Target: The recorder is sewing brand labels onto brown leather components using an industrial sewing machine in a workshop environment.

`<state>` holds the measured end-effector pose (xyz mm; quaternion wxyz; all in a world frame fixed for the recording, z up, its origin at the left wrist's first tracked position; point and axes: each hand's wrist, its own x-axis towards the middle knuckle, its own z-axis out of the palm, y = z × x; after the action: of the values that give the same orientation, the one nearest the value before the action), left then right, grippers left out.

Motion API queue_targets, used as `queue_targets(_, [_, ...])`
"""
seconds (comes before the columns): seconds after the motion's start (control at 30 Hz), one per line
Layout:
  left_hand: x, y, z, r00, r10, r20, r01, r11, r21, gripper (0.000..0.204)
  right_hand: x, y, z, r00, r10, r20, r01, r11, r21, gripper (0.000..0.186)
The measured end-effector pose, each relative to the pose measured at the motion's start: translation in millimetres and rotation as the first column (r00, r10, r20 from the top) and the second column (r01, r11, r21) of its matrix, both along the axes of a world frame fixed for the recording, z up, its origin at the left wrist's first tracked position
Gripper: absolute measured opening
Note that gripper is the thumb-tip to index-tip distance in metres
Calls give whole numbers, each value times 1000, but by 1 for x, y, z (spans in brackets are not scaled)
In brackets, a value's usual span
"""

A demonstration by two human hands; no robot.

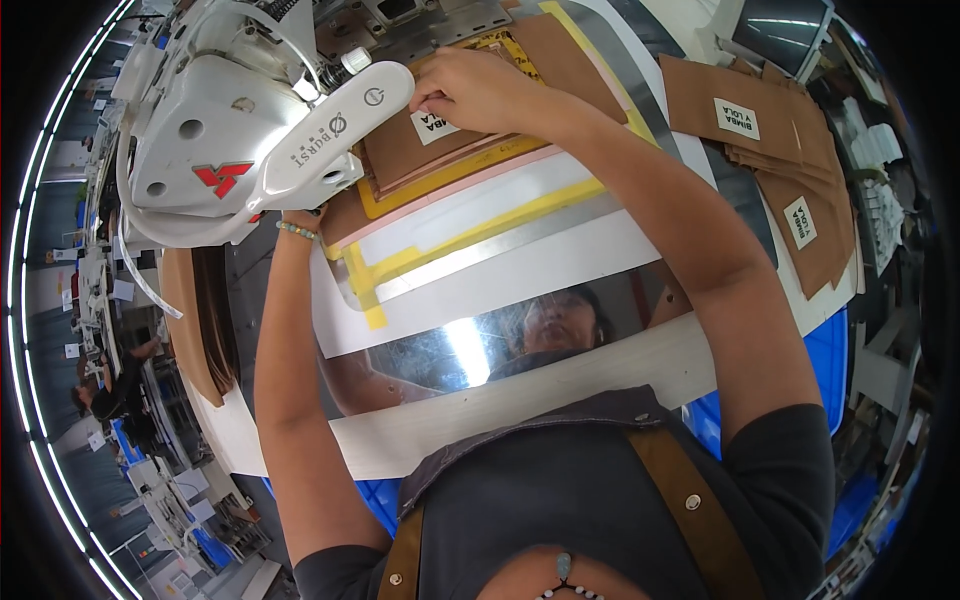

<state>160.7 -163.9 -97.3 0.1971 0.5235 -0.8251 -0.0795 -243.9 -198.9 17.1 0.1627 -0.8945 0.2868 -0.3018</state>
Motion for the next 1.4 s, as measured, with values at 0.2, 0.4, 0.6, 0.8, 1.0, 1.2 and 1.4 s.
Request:
queue_targets(0.2, [-3, 0, -9, 997, 1, -72, -1, 1000, 1, 42, -7, 1, 9, 996, -33, -83, 47, 984, 174, 17])
queue_targets(0.4, [-1, 5, 1, 991, 17, -134, -20, 1000, -20, 40, -1, 0, -2, 986, -10, -166, 20, 998, 60, 16])
queue_targets(0.6, [-26, 17, 25, 993, 10, -113, 0, 996, 92, 42, 6, 0, -9, 993, -50, -109, 42, 996, -74, 14])
queue_targets(0.8, [-97, 32, 78, 959, 46, 280, -23, 996, -85, 38, 2, 0, -16, 995, -71, -63, 61, 988, -143, 13])
queue_targets(1.0, [-112, 28, 87, 923, 54, 381, 3, 989, -147, 38, 3, 1, -19, 995, -84, -51, 77, 987, -141, 13])
queue_targets(1.2, [-38, 23, 34, 995, 96, -23, -97, 994, -47, 34, 11, 3, -19, 997, -68, 19, 71, 979, -191, 12])
queue_targets(1.4, [-43, 17, 31, 1000, 13, -6, -13, 999, 52, 37, 3, 1, -26, 996, -82, -18, 78, 981, -178, 9])
